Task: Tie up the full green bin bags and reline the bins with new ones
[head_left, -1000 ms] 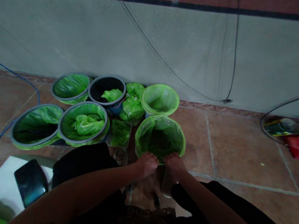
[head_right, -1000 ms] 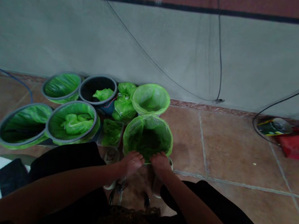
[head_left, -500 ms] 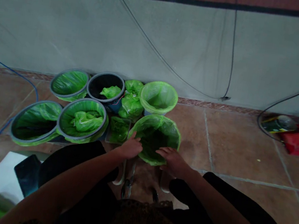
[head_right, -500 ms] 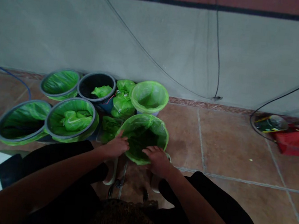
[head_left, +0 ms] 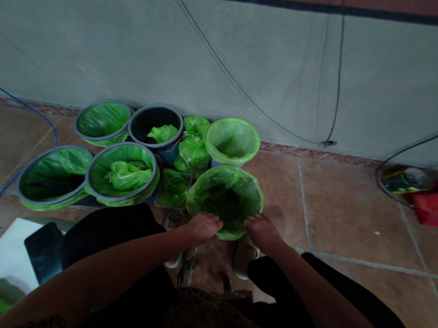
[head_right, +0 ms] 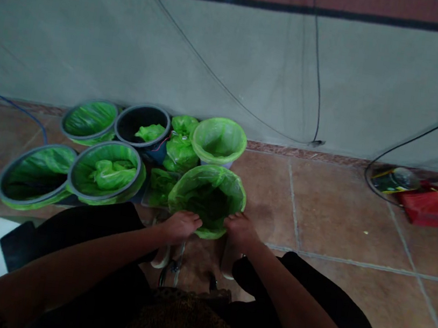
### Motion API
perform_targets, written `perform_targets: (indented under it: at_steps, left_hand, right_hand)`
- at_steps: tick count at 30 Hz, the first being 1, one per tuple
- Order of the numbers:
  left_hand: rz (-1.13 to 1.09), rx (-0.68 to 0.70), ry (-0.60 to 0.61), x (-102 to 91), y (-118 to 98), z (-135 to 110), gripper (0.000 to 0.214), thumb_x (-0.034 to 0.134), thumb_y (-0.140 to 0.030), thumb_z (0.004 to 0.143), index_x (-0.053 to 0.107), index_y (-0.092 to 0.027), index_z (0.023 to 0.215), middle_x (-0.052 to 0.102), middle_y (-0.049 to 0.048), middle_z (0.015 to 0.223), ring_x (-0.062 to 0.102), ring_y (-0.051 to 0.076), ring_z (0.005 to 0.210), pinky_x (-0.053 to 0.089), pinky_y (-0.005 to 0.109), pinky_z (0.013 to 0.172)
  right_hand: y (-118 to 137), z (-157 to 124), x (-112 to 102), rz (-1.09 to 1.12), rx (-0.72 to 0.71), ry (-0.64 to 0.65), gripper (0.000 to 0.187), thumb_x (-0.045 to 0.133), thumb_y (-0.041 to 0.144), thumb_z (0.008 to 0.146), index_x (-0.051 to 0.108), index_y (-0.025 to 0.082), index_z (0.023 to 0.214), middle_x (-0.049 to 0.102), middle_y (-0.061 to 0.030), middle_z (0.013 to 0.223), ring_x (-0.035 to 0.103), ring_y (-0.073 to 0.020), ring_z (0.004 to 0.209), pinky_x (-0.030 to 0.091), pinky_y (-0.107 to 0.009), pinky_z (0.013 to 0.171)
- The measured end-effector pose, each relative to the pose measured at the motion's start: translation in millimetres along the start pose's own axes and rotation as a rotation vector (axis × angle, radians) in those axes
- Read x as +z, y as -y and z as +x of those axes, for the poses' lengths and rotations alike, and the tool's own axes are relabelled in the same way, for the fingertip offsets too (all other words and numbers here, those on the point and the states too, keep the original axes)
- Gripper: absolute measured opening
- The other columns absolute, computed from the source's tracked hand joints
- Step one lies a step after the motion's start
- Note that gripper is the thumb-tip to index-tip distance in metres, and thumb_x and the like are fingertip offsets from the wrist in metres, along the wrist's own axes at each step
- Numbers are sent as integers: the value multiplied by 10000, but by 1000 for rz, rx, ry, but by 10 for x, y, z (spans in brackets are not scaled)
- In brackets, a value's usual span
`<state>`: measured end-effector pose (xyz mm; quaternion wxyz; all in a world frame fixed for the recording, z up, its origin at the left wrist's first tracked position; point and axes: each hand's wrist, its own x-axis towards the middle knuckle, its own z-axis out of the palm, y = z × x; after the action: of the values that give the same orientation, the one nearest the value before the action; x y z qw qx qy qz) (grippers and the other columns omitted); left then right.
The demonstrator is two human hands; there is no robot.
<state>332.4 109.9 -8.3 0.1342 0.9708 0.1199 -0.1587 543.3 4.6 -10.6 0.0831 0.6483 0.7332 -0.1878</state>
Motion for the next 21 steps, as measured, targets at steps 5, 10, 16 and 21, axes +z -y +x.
perform_targets:
  at_steps: [5,10,16,21]
  left_hand:
    - [12,34,14,108,118,-12,183,505,-126,902,668,-132,984,700,118,979,651,226,912,491,324,747]
    - [-9,11,24,122,115,21,184,516,-119,899,676,-126,989,708,113,978,660,229,897,504,331,726]
    - [-33,-64,53,116,122,27,215,487,-124,918,647,-114,1061,690,127,1015,649,232,950,517,344,796]
    - [-25,-80,78,26,116,-3,259,452,-130,925,606,-109,1132,667,135,1061,629,249,991,502,349,791]
  right_hand:
    - [-137,12,-26,-9,25,16,185,549,134,865,726,175,830,723,-77,909,625,-213,929,387,-312,823]
    - [-133,79,-20,-70,119,60,182,545,126,854,724,157,858,717,-114,978,629,-243,986,402,-328,825]
    - [-58,151,-15,-25,267,-7,224,505,119,868,727,146,860,716,-129,969,613,-259,1012,406,-361,889]
    - [-7,85,-142,62,219,-221,265,498,118,889,730,173,1004,705,-109,1070,579,-249,1053,399,-367,953]
